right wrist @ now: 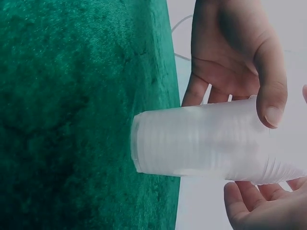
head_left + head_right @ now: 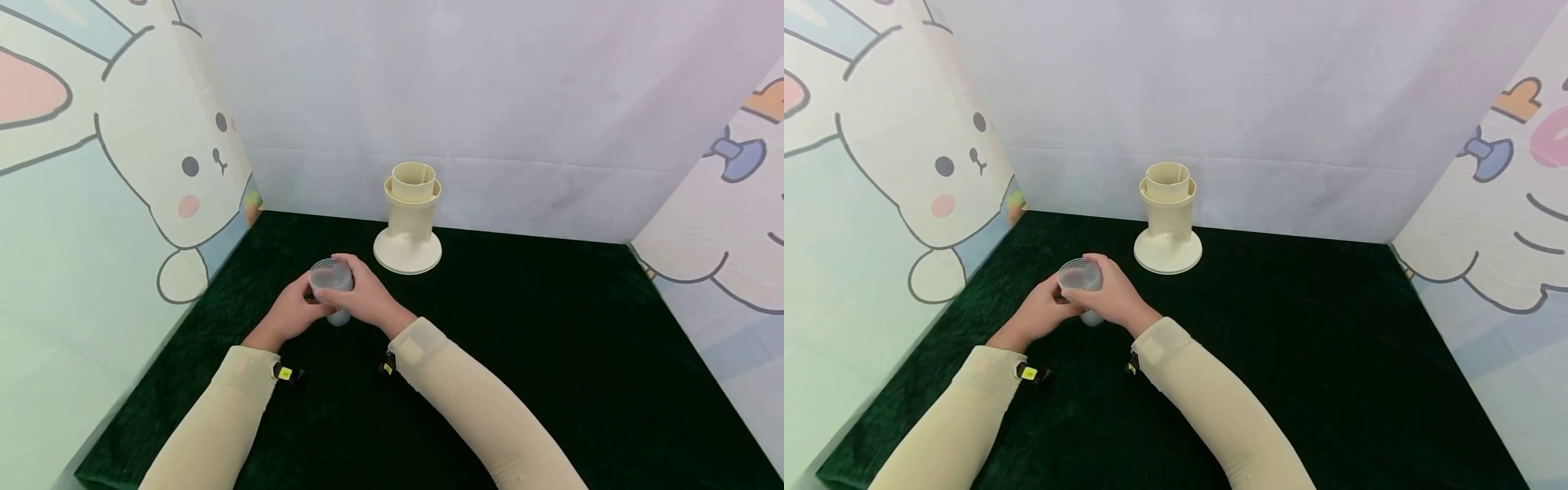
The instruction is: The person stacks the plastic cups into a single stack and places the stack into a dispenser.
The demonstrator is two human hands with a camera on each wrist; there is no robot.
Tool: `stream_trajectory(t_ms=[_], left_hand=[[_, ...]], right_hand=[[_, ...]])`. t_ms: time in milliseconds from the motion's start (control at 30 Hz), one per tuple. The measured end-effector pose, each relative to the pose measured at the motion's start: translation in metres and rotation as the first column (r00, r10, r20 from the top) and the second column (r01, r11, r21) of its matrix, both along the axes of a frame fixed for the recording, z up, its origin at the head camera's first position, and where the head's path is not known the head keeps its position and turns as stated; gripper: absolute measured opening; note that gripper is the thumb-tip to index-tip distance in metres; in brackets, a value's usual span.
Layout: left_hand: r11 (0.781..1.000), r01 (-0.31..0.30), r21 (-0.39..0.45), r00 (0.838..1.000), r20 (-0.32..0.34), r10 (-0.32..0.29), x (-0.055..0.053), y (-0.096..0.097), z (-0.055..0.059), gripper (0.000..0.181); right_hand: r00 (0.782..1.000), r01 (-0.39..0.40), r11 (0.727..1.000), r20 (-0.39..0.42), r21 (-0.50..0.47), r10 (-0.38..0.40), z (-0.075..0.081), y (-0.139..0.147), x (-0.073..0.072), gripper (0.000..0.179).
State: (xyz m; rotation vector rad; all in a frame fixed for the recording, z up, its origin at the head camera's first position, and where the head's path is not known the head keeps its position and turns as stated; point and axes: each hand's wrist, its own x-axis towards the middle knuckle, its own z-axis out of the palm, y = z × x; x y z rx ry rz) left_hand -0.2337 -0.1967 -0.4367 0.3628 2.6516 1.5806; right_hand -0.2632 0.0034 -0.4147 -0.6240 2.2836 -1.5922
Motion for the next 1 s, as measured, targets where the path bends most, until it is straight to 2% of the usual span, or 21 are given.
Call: stream_trajectory(t_ms=[300,600,867,1000], left_hand=[[1.0,0.007,-0.002,1.0,-0.001,-0.007,-0.002,-0.001,-0.002,0.072],[1.0,0.009,-0.022,1.0,0.004,-0.009,-0.003,-0.004,0.001,0.075],[1.0,0.012,-0.012,0.997,0.07,-0.011,-0.003,-0.017,0.009,0.087],[0.999,0.019,-0.031,0.998,0.064,-0.017,0.0,-0.027,0.013,0.087]], right_hand=[[1.0,-0.011,1.0,-0.019,0.006,0.011,0.001,0.001,-0.003,0.083],[1.0,-0.026,1.0,-0.002,-0.003,0.026,0.004,0.003,-0.001,0.091],[1.0,-0.006,1.0,-0.009,-0.009,0.006,0.005,0.011,0.0,0.087],[1.0,0.004,1.0,-0.029,-0.001,-0.004,0.003,0.015,0.001,0.083]])
